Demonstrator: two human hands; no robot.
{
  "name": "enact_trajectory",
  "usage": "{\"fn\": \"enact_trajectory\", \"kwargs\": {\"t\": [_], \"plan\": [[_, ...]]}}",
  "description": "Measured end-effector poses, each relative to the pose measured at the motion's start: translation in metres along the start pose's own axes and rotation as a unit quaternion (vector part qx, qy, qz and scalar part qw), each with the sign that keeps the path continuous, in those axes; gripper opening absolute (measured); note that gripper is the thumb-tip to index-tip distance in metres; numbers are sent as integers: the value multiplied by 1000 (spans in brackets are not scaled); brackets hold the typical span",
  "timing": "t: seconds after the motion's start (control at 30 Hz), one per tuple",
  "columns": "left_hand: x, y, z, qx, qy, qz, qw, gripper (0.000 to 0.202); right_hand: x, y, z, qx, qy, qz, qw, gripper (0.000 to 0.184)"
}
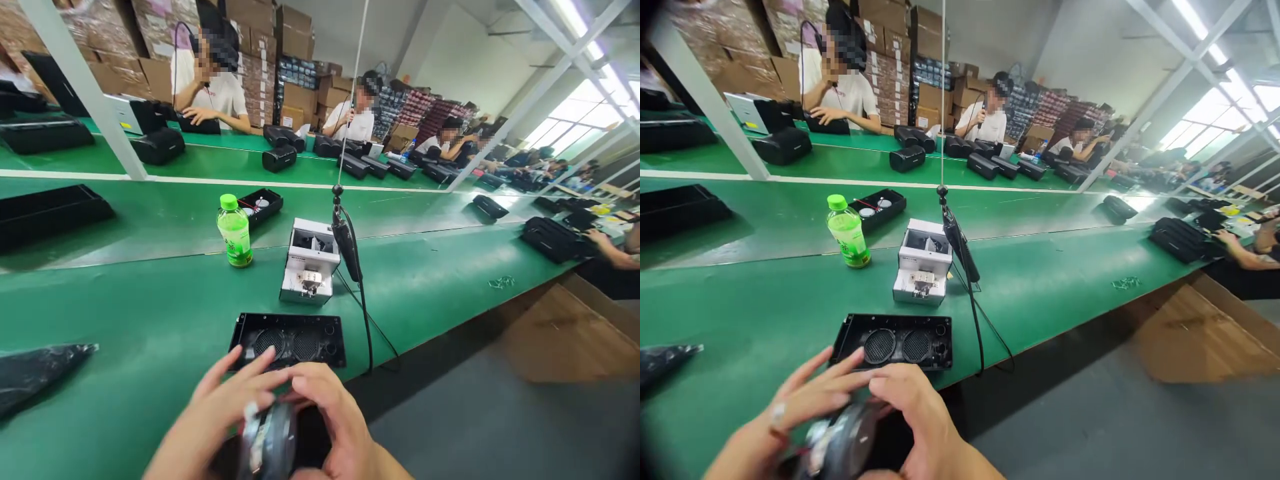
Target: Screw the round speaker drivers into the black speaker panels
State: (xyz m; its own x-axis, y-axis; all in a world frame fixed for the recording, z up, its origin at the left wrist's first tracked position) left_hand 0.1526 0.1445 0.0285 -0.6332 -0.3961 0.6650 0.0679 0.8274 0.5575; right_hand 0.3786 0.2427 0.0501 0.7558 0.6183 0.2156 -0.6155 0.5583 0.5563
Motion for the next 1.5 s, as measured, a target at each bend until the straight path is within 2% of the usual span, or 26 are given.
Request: {"fn": "enact_trajectory", "kwargs": {"t": [0.1,0.2,0.27,0.33,0.4,0.47,0.57,0.7,0.97,1.17,1.33,1.5], "plan": [[-28,21,-41,-47,-23,-45,998,74,19,15,20,-32,-50,28,998,72],[-32,43,-51,-67,30,-9,997,90,41,24,25,-78,-129,27,988,54],[-23,48,-41,-45,63,-3,997,105,56,34,20,-104,-188,29,976,43],[-12,45,-19,18,79,-23,996,117,70,50,11,-138,-231,49,962,41],[-7,36,8,99,58,-19,993,123,80,68,0,-161,-270,97,944,46],[-12,25,34,160,3,21,987,131,84,83,-11,-173,-305,161,923,49],[-23,11,56,202,-70,62,975,125,81,92,-24,-178,-352,249,885,49],[-26,6,58,229,-91,64,967,108,70,90,-35,-164,-396,336,839,54],[-21,9,53,233,-98,61,965,98,53,85,-40,-172,-453,391,783,56],[-20,12,52,236,-98,57,965,97,55,85,-44,-182,-453,418,766,59],[-19,13,53,235,-100,57,965,99,58,88,-48,-182,-436,437,765,63],[-20,12,55,235,-102,61,965,100,61,85,-47,-182,-431,431,772,63]]}}
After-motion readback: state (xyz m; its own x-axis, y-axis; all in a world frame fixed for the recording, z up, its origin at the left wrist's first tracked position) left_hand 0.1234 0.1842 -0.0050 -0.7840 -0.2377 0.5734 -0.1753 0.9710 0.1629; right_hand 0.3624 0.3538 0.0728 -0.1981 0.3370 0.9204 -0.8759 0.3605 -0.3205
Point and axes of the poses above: each hand's wrist, its own y-axis towards the middle knuckle, its own x-axis out of the back of the hand, z = x × y, the point moved 3 cm from there along y, towards the middle knuckle, and after that the axes turned 3 degrees about -x, right-handed, at the moved point
